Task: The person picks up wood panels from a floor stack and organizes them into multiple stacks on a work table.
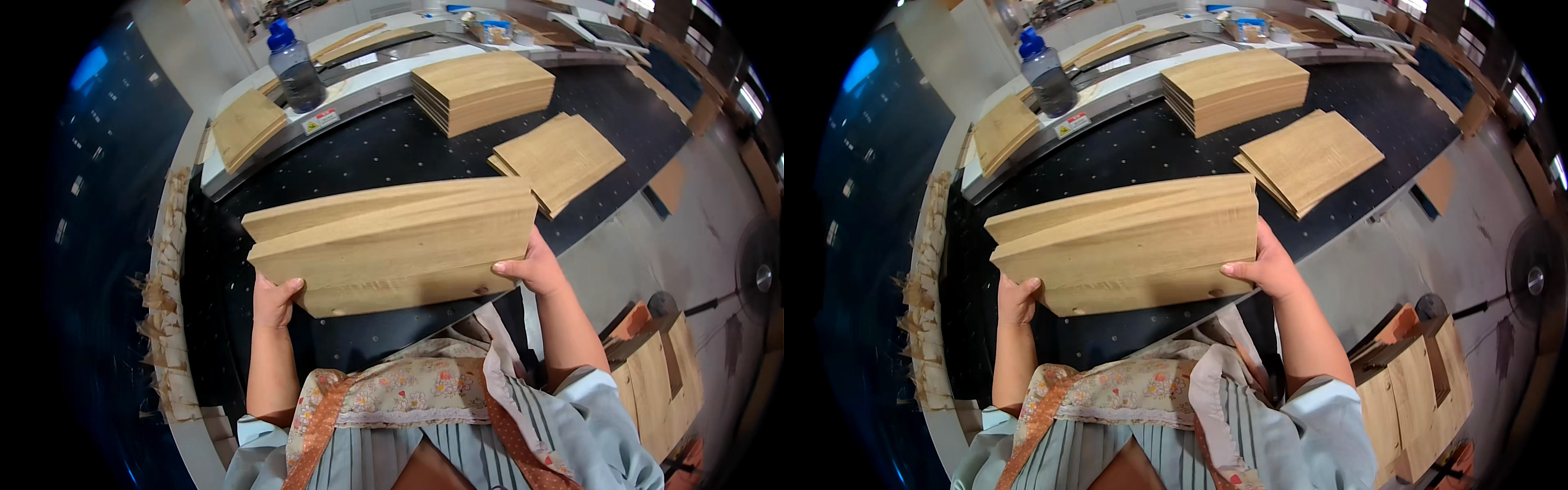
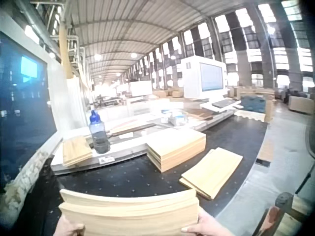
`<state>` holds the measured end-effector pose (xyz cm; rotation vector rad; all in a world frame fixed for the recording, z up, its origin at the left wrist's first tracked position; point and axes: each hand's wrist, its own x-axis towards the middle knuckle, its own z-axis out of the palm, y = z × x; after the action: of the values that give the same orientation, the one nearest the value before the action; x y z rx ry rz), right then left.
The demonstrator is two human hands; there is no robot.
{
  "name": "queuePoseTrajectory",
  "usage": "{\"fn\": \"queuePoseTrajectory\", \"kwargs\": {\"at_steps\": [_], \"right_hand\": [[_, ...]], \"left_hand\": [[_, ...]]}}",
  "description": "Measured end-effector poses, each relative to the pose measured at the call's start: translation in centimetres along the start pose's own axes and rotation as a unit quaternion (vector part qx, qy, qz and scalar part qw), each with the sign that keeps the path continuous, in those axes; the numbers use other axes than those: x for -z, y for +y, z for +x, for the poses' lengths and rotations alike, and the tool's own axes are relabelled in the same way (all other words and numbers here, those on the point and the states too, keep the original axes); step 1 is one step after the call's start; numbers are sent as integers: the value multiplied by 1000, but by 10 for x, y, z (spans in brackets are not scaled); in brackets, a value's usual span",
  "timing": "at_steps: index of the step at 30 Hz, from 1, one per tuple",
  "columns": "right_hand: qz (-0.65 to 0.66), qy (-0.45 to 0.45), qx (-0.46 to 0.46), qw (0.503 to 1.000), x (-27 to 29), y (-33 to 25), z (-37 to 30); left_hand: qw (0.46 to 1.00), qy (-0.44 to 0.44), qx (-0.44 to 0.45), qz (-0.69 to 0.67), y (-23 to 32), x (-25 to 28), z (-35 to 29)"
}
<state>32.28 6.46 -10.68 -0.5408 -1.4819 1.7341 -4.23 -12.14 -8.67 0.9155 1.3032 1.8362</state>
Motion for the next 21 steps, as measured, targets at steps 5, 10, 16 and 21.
{"fn": "queuePoseTrajectory", "kwargs": {"at_steps": [5,10,16,21], "right_hand": [[-23,-35,-29,999,-1,18,23],[-106,-33,25,993,-5,-20,32],[-490,-86,269,825,-52,-124,47],[-707,-244,218,627,-147,-115,73]], "left_hand": [[1000,6,-17,21,-22,30,-13],[999,16,2,30,-54,46,-28],[999,23,27,25,-73,54,-37],[1000,-20,13,-15,-70,32,-29]]}}
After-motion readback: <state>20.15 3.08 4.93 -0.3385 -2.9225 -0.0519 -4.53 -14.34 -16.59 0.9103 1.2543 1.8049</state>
